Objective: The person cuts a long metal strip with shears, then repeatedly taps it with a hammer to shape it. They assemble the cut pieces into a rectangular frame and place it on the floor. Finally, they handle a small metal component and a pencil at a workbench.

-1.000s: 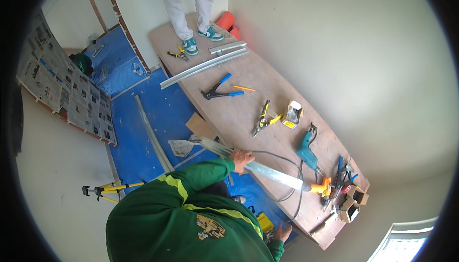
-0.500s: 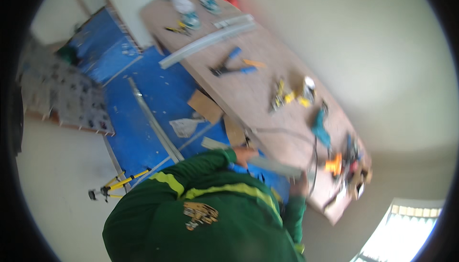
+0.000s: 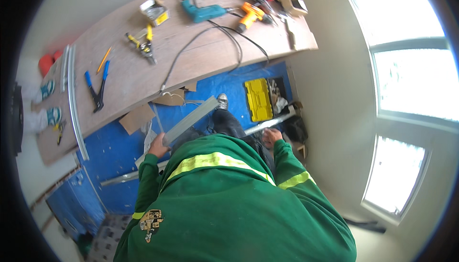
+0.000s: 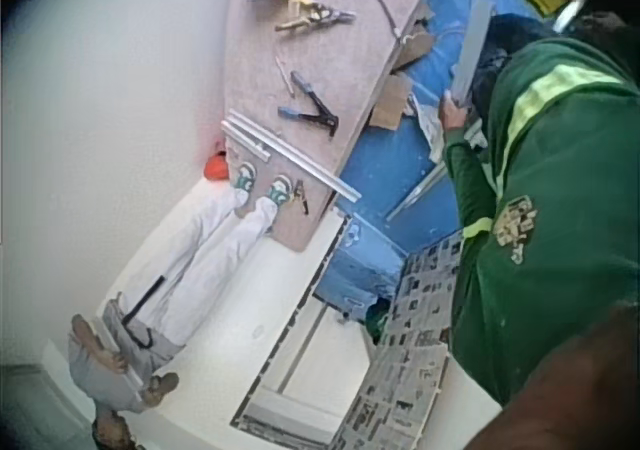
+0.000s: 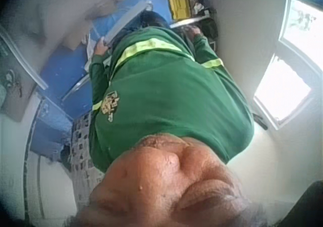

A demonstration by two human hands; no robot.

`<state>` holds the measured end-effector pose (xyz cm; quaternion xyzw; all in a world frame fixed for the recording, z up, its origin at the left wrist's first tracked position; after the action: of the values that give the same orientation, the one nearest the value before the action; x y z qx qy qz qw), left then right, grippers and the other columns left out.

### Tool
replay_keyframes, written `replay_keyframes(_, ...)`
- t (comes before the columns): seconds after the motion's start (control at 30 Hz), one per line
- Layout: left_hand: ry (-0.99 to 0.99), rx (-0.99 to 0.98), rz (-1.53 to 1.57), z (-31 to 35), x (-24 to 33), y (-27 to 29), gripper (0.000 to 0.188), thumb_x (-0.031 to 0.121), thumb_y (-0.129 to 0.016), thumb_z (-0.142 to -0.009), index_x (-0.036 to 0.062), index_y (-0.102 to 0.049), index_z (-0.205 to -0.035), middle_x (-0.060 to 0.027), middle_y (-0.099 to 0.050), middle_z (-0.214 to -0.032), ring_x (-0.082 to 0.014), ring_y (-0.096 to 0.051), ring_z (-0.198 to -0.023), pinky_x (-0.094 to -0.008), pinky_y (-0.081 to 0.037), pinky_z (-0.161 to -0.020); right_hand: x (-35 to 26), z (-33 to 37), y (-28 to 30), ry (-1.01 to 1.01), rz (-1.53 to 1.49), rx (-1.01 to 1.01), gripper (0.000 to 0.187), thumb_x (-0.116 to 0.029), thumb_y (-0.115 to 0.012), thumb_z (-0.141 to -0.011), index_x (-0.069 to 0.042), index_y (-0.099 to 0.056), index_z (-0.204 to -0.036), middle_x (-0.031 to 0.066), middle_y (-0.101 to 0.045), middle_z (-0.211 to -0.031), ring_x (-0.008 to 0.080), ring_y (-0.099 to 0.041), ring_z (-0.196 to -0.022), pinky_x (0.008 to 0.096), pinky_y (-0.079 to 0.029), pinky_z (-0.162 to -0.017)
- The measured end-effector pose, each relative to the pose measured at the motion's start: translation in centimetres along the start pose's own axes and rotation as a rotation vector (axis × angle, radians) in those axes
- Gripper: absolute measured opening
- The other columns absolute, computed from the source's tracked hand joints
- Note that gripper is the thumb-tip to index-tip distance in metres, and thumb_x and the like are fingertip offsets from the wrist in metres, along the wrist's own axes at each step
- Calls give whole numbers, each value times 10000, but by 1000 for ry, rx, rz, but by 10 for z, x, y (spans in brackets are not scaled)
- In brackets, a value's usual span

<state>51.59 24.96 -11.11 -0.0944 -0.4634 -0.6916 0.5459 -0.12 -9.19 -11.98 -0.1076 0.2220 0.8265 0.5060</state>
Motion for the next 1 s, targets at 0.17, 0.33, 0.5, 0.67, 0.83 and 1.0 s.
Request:
replay_keyframes(0.17,63,-210,-47,-14,-9,21,719,150,-884,-723,73,-553,-1357,-180,-688,-1266,-353,-657,-1208,-462,-513,-1032,216,22,53,281,1392,39,337,-349,-729,-934,-86,-760,-1142,111,-786,-1050,259,-762,-939,458,-598,-783)
replay_keyframes(0.33,-37,-176,-123,-60,23,34,776,117,-875,-731,50,-522,-1418,-212,-638,-1345,-341,-633,-1261,-449,-508,-1051,267,42,7,24,603,74,319,-323,-712,-934,-79,-772,-1131,126,-790,-1027,272,-762,-908,440,-598,-783)
replay_keyframes(0.5,-57,-213,-15,-94,100,34,799,33,-846,-748,44,-487,-1462,-207,-601,-1376,-324,-611,-1282,-434,-493,-1066,219,17,-62,286,277,87,305,-297,-695,-933,-73,-784,-1120,140,-793,-1005,285,-763,-877,421,-598,-783)
replay_keyframes(0.67,-136,-172,-36,-119,164,39,734,-11,-813,-780,30,-478,-1432,-157,-603,-1284,-255,-600,-1226,-402,-502,-1025,120,-23,-75,446,244,98,355,-276,-702,-925,-43,-764,-1185,126,-788,-957,246,-758,-848,399,-589,-769)
replay_keyframes(0.83,-219,-70,-179,-147,178,60,710,20,-816,-806,9,-466,-1424,-166,-585,-1274,-255,-627,-1151,-395,-521,-987,71,-4,-57,33,-393,-5,407,-292,-686,-976,-53,-671,-1305,103,-753,-1068,238,-748,-897,463,-587,-770)
replay_keyframes(1.0,-146,-23,-58,-179,169,80,745,24,-812,-824,9,-424,-1460,-131,-557,-1258,-243,-612,-1122,-377,-521,-969,109,9,-65,-121,-417,45,396,-322,-678,-990,-41,-683,-1268,118,-747,-1083,255,-743,-930,490,-602,-778)
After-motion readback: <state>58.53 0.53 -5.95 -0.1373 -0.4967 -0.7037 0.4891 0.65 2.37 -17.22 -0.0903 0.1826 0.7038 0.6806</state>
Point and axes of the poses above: each hand's wrist, its own z-axis away from the middle knuckle, its own y-axis out of the back of the hand, x = y × z, the point moved 1 cm from there along -z, towards the middle knuckle
